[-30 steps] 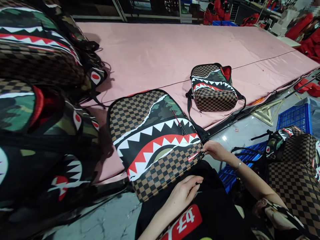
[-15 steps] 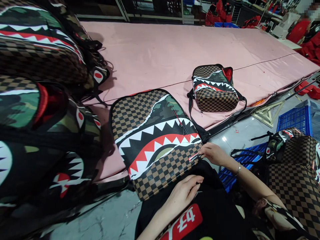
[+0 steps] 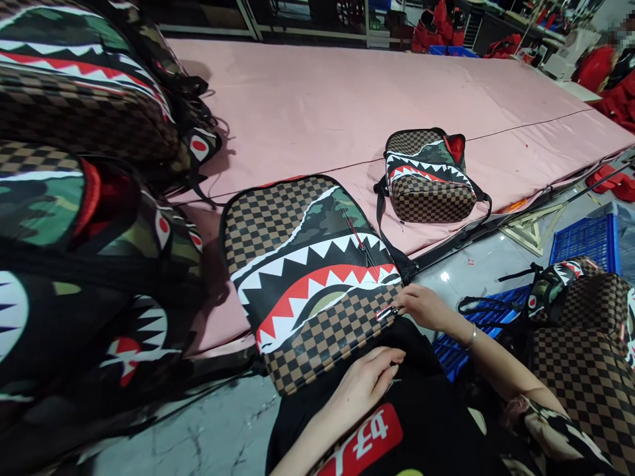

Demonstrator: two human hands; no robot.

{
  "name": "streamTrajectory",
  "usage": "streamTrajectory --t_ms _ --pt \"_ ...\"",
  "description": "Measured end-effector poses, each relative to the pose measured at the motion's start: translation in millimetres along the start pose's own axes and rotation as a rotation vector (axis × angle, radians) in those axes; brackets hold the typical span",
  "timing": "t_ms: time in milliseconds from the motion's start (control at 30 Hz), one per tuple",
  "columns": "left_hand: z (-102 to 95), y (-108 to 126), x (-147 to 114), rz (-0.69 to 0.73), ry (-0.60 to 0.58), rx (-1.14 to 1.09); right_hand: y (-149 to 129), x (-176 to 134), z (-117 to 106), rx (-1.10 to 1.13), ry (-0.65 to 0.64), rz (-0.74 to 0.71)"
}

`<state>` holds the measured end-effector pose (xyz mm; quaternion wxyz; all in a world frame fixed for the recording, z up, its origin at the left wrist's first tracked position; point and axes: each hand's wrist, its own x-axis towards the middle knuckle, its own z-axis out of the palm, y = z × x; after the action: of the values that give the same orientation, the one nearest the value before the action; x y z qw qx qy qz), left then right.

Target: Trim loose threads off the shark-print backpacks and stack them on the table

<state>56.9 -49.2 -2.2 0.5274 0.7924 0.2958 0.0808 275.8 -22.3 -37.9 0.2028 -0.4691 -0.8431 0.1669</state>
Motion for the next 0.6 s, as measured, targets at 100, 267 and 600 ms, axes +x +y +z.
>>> streamTrajectory --t_ms 100,267,600 --pt "0.0 0.1 -0.7 -0.005 0.000 0.003 1.0 -1.7 2.7 -0.019 0.002 -0.001" --pt "0.3 -0.6 -1.4 -0.001 0.008 0.005 -0.1 -4.3 4.6 -0.003 0.022 0.010" --pt "0.7 0.1 -0.8 0.011 0.008 -0.006 -3.0 -0.6 4.1 -0.006 -0.035 0.032"
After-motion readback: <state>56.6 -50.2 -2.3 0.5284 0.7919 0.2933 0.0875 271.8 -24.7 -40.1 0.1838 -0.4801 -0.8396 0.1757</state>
